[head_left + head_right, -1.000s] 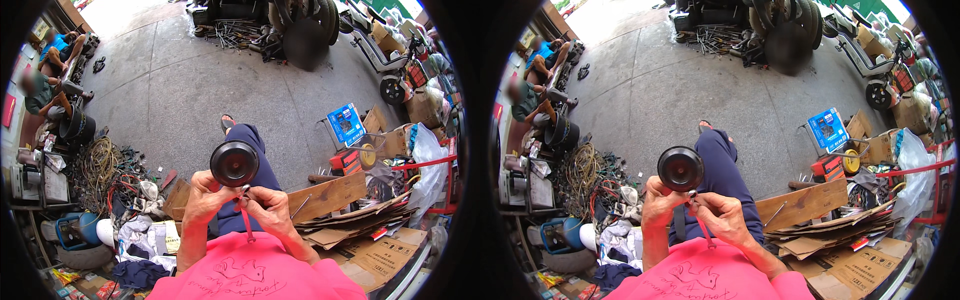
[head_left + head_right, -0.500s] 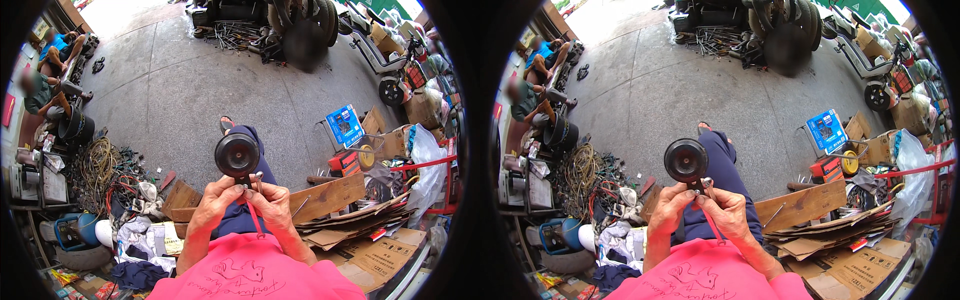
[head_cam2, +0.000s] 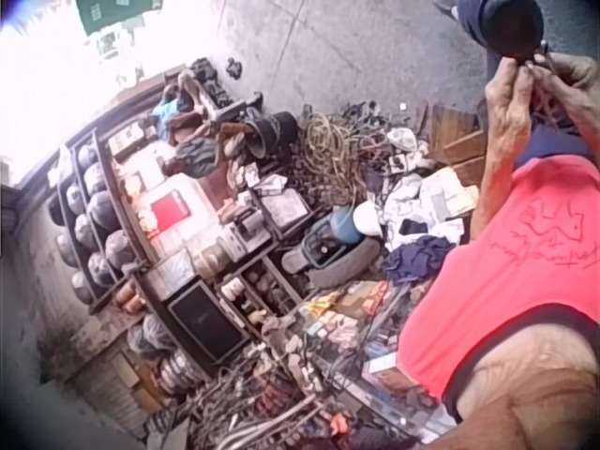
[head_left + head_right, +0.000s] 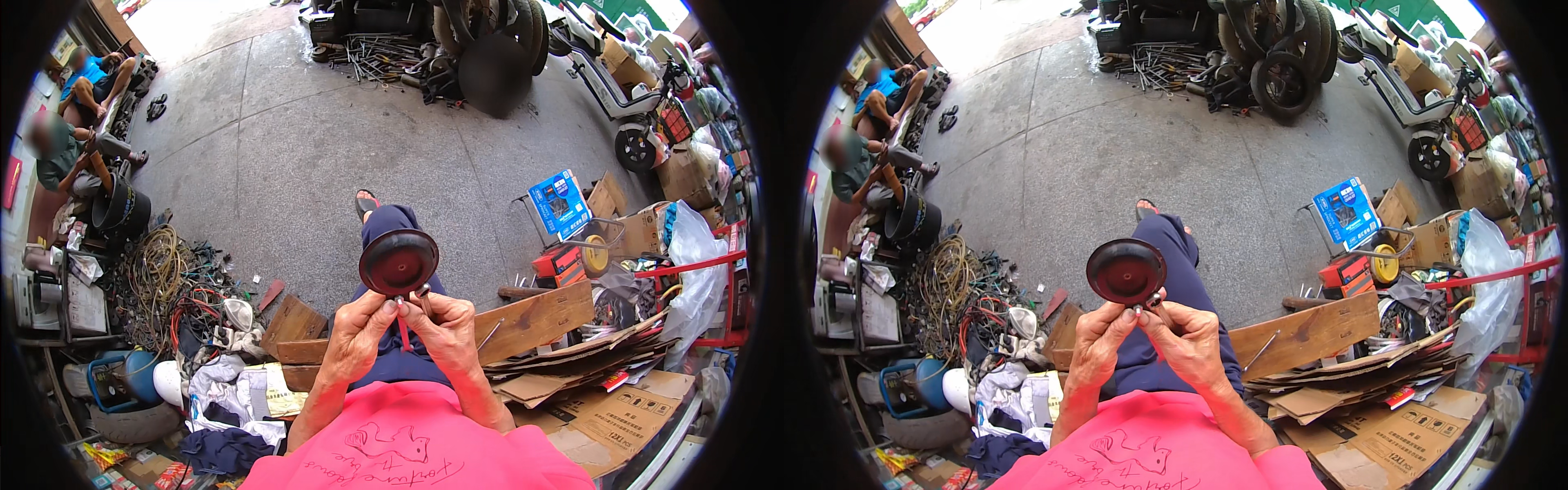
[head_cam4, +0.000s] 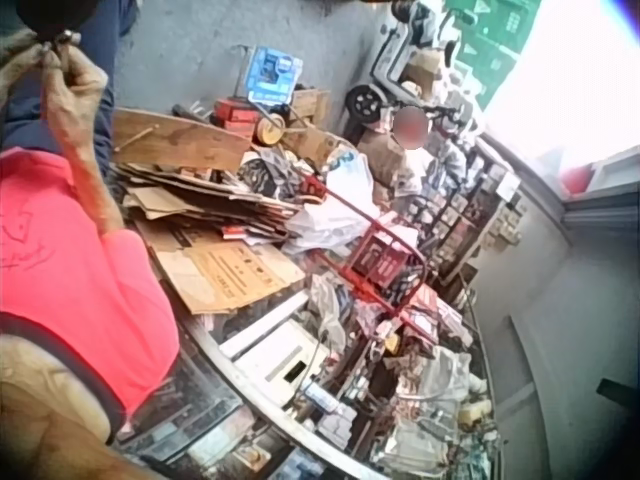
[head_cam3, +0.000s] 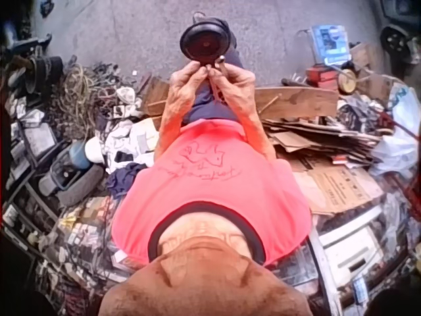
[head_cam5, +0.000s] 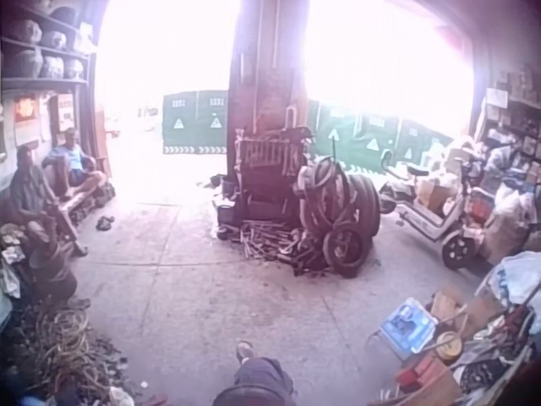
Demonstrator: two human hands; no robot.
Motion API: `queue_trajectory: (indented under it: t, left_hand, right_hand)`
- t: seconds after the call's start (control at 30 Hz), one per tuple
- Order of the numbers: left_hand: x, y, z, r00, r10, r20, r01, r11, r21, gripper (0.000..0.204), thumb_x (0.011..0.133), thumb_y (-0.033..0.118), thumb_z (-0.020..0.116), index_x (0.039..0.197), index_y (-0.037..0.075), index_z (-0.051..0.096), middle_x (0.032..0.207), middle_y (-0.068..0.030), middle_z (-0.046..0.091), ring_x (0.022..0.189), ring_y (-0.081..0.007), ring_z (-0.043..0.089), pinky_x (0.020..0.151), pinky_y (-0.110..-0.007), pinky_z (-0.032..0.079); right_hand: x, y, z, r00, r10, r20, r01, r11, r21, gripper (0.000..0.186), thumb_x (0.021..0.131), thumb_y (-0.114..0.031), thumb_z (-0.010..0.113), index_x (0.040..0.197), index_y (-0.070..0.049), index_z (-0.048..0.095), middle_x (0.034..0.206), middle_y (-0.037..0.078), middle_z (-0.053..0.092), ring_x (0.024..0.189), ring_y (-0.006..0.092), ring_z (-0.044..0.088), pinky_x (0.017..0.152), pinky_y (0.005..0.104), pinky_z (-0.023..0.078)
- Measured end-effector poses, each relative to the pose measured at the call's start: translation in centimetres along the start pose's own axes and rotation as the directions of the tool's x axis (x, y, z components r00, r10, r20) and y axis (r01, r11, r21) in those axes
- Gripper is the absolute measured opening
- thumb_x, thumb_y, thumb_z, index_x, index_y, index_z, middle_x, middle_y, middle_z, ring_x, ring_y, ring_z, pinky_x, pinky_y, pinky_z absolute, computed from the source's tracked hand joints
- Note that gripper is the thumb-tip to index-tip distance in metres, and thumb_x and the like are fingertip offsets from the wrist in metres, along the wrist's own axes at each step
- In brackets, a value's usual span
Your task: The person sits on the floor in a cluttered workshop and uses a wrench to tighten a bolt on a small black circular mechanical part held in their left hand. They repeatedly adjust the wrench and rotate the part to work on the fastener.
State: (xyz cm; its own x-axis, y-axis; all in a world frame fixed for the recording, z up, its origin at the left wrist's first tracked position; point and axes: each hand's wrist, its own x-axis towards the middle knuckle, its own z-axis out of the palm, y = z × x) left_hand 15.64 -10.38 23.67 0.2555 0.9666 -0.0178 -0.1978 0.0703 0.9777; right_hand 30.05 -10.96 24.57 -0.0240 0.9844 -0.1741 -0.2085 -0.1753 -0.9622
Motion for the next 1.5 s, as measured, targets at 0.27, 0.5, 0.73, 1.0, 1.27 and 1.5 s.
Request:
queue_trajectory:
  t: [0.27,0.5,0.73,1.0,1.27,1.5]
  left_hand:
    - [-0.2,0.3,0.3,0.996,-0.045,-0.073,0.044,0.999,-0.007,0.031,0.100,0.014,0.046,0.122,-0.006,0.056,0.110,-0.0171,0.066,0.103,-0.0207,0.063,0.093,-0.031,0.048]
    - [0.0,1.5,0.3,0.990,-0.140,0.017,0.141,0.989,-0.050,0.028,0.101,0.015,0.046,0.116,-0.007,0.056,0.096,-0.0162,0.068,0.074,-0.0168,0.066,0.072,-0.028,0.054]
    - [-0.2,1.3,0.6,0.965,-0.259,0.036,0.261,0.961,-0.087,0.026,0.098,0.009,0.050,0.119,-0.005,0.057,0.099,-0.0155,0.069,0.074,-0.0129,0.065,0.062,-0.023,0.051]
    - [-0.2,-0.1,-0.8,0.885,-0.406,0.229,0.453,0.634,-0.627,0.037,0.098,0.018,0.052,0.123,-0.009,0.052,0.109,-0.0204,0.063,0.080,-0.0167,0.060,0.055,-0.021,0.043]
    - [0.5,0.0,0.2,0.853,-0.424,0.305,0.500,0.496,-0.710,0.046,0.102,0.030,0.044,0.126,-0.008,0.048,0.100,-0.0197,0.063,0.072,-0.0173,0.058,0.050,-0.021,0.039]
    - [0.3,-1.5,-0.1,0.890,-0.374,0.262,0.444,0.576,-0.686,0.039,0.103,0.029,0.041,0.124,-0.003,0.050,0.087,-0.0120,0.059,0.062,-0.0113,0.049,0.046,-0.021,0.030]
  right_hand:
    - [-0.3,-0.1,-0.8,0.996,-0.045,-0.079,0.033,0.989,-0.146,0.028,0.088,-0.012,0.071,0.065,0.000,0.060,0.057,-0.007,0.049,0.053,-0.0010,0.039,0.044,0.0191,0.029]
    - [0.3,-1.7,-2.8,0.949,-0.233,-0.211,0.214,0.971,-0.109,0.013,0.086,-0.007,0.071,0.094,0.002,0.066,0.075,-0.003,0.062,0.063,-0.0003,0.049,0.054,0.0166,0.036]
    - [1.5,-2.7,-2.5,0.997,-0.071,-0.028,0.073,0.994,0.087,0.032,0.087,-0.008,0.070,0.113,0.005,0.059,0.098,0.005,0.066,0.087,0.0066,0.058,0.076,0.0205,0.047]
    - [2.2,-2.3,-3.3,0.999,0.019,0.048,-0.027,0.988,0.154,0.026,0.088,-0.008,0.067,0.112,0.004,0.062,0.093,0.002,0.066,0.076,0.0024,0.054,0.062,0.0165,0.042]
    - [3.7,-3.7,-3.3,0.985,0.105,0.137,-0.125,0.982,0.142,0.026,0.088,-0.010,0.068,0.108,0.005,0.061,0.094,0.005,0.066,0.078,0.0077,0.060,0.068,0.0222,0.049]
    - [4.9,-2.0,-3.4,0.964,0.163,0.212,-0.186,0.979,0.089,0.024,0.088,-0.012,0.070,0.104,0.003,0.061,0.095,0.006,0.067,0.082,0.0109,0.064,0.074,0.0263,0.054]
